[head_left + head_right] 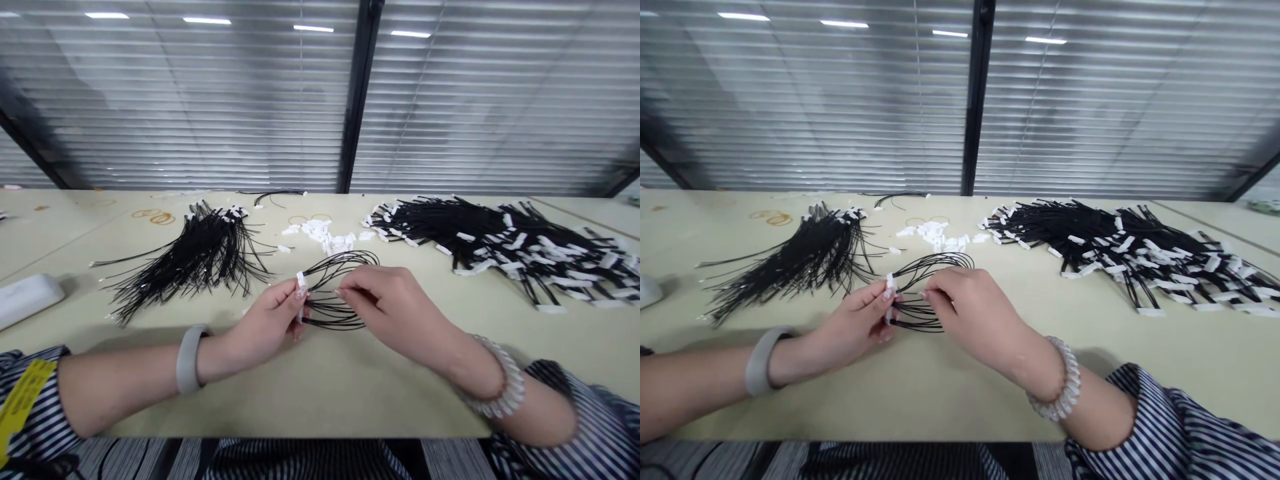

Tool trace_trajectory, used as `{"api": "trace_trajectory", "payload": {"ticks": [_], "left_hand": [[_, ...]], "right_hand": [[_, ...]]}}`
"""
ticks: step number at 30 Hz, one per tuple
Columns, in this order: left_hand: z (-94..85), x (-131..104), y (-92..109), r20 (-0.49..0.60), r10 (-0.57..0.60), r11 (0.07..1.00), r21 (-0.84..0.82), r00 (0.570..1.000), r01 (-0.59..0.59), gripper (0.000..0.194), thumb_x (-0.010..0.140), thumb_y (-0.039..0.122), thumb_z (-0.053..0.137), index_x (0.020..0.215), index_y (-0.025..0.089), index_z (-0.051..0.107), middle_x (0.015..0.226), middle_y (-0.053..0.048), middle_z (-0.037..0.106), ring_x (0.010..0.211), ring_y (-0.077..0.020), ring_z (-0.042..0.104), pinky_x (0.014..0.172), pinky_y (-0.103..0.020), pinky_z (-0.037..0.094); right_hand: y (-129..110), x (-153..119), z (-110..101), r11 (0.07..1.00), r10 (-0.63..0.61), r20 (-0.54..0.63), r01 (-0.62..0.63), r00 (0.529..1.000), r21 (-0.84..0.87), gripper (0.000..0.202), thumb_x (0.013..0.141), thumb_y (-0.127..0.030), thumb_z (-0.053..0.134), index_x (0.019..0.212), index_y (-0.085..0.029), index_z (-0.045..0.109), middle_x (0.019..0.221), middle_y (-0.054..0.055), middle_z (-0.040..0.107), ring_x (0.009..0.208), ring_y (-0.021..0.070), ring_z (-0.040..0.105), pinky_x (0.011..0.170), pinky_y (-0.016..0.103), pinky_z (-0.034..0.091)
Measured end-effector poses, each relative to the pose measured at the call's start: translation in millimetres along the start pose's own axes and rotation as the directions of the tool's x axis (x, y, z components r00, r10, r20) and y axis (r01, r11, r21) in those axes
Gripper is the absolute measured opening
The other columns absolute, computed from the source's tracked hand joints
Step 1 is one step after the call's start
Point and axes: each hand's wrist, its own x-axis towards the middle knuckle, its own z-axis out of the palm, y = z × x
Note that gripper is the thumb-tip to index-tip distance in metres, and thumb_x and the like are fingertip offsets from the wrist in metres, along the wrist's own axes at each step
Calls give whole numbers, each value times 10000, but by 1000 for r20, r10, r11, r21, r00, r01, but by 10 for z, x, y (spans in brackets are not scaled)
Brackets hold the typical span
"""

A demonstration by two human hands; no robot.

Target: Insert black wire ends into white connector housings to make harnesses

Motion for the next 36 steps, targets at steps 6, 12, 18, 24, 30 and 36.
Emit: {"api": "trace_trajectory", "payload": {"ticks": [6,12,18,24,30,36], "left_hand": [[4,-13,8,18,23,998,55,1000,-24,233,843,382,445,744,174,473,632,41,477,457,-56,429,447,-198,335],[13,-14,3,29,21,990,136,999,-25,247,860,386,408,736,178,457,627,44,461,470,-61,435,451,-196,341],[8,-22,-9,54,38,979,198,998,-48,253,866,376,397,725,176,462,635,36,467,483,-61,425,463,-193,345],[-2,-33,-32,44,50,978,200,998,-58,260,859,383,407,713,176,469,606,30,459,485,-80,429,462,-206,336],[-2,-33,-23,40,53,972,228,998,-60,264,861,381,401,701,178,456,602,31,455,485,-82,428,462,-206,335],[20,-29,12,29,44,977,207,999,-49,255,859,361,407,690,177,459,607,34,453,469,-77,433,449,-204,339]], "right_hand": [[4,4,20,1000,-11,20,11,1000,-18,141,821,-140,467,730,-187,563,680,-30,587,643,85,501,618,215,366],[22,10,38,999,12,45,-10,999,-46,146,833,-156,441,759,-179,565,723,-20,604,679,93,508,649,225,369],[-6,-1,64,996,49,110,-40,993,-81,188,861,-195,394,744,-175,541,687,-12,571,637,94,474,601,230,345],[-26,10,86,995,98,74,-95,992,-41,228,853,-200,387,629,-173,420,577,-31,464,547,79,388,529,226,288],[-31,3,80,995,101,71,-99,992,-31,261,855,-207,382,598,-172,353,538,-41,403,522,74,338,516,230,263],[-23,11,43,997,63,134,-69,989,42,215,857,-181,382,647,-175,427,597,-39,476,565,74,391,542,217,297]]}}
